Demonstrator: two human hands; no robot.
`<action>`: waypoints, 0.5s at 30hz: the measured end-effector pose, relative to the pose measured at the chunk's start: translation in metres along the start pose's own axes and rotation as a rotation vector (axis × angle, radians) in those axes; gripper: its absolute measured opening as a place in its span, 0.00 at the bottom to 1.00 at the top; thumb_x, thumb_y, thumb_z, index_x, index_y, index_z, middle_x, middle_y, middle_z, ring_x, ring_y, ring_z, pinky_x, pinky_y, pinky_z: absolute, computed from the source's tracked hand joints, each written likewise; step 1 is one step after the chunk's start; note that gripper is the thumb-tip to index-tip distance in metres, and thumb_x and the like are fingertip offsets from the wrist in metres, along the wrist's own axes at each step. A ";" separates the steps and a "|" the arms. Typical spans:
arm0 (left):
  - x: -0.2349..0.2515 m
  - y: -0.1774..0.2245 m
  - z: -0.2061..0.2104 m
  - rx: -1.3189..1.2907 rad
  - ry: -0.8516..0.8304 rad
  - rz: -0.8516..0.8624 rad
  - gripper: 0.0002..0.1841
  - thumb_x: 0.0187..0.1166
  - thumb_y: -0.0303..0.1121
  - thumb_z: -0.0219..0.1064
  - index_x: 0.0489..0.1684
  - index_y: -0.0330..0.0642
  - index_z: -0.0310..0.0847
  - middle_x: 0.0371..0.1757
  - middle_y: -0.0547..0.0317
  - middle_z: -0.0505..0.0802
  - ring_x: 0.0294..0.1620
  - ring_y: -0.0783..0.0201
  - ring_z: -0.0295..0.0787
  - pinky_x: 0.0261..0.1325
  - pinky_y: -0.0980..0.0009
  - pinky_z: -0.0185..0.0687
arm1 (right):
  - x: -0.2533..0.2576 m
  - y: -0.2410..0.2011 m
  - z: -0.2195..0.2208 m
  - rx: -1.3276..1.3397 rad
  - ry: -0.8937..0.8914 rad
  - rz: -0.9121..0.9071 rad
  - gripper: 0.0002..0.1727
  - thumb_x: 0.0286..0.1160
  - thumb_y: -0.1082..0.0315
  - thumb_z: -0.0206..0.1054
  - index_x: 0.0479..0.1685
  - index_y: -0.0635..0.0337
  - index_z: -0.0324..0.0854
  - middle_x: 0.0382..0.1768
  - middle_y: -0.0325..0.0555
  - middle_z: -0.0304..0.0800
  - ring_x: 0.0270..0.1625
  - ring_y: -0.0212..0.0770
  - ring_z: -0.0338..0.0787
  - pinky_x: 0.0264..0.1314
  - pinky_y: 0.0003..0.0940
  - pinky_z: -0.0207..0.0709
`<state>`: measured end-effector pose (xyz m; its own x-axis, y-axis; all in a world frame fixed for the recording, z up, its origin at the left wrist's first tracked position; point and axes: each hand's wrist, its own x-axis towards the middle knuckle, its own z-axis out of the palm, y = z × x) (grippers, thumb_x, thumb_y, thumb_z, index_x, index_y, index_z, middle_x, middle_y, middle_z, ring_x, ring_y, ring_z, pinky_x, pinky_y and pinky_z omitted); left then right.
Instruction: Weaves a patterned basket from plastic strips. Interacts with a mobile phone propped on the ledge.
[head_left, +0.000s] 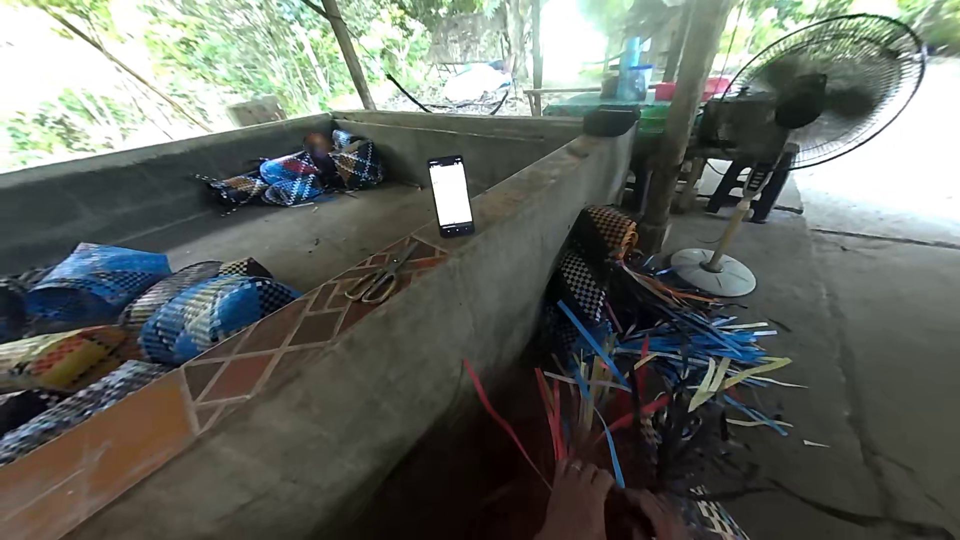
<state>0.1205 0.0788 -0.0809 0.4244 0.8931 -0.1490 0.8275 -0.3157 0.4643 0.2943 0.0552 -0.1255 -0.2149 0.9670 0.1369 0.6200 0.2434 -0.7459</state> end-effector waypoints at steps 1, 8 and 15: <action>0.002 0.001 -0.001 -0.045 -0.036 -0.033 0.20 0.79 0.21 0.62 0.69 0.38 0.83 0.68 0.41 0.89 0.77 0.43 0.80 0.87 0.45 0.60 | -0.001 -0.003 0.001 0.008 0.006 0.018 0.18 0.71 0.76 0.69 0.59 0.73 0.87 0.57 0.68 0.92 0.63 0.72 0.87 0.74 0.69 0.70; 0.003 0.006 0.009 -0.219 -0.144 -0.163 0.26 0.91 0.50 0.55 0.69 0.36 0.83 0.68 0.42 0.90 0.75 0.45 0.82 0.85 0.40 0.58 | -0.004 -0.006 0.000 -0.004 0.025 0.008 0.21 0.70 0.76 0.68 0.64 0.71 0.85 0.54 0.66 0.93 0.60 0.73 0.88 0.72 0.71 0.70; 0.005 -0.010 0.010 -0.218 -0.130 -0.106 0.21 0.92 0.45 0.55 0.62 0.41 0.90 0.69 0.44 0.89 0.78 0.41 0.77 0.82 0.31 0.51 | -0.005 -0.026 -0.022 0.301 0.125 0.042 0.16 0.74 0.75 0.66 0.56 0.77 0.85 0.52 0.65 0.91 0.53 0.55 0.91 0.61 0.48 0.85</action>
<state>0.1184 0.0835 -0.0947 0.3947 0.8645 -0.3112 0.7772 -0.1334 0.6150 0.2956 0.0452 -0.0926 -0.0878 0.9820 0.1673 0.3713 0.1881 -0.9093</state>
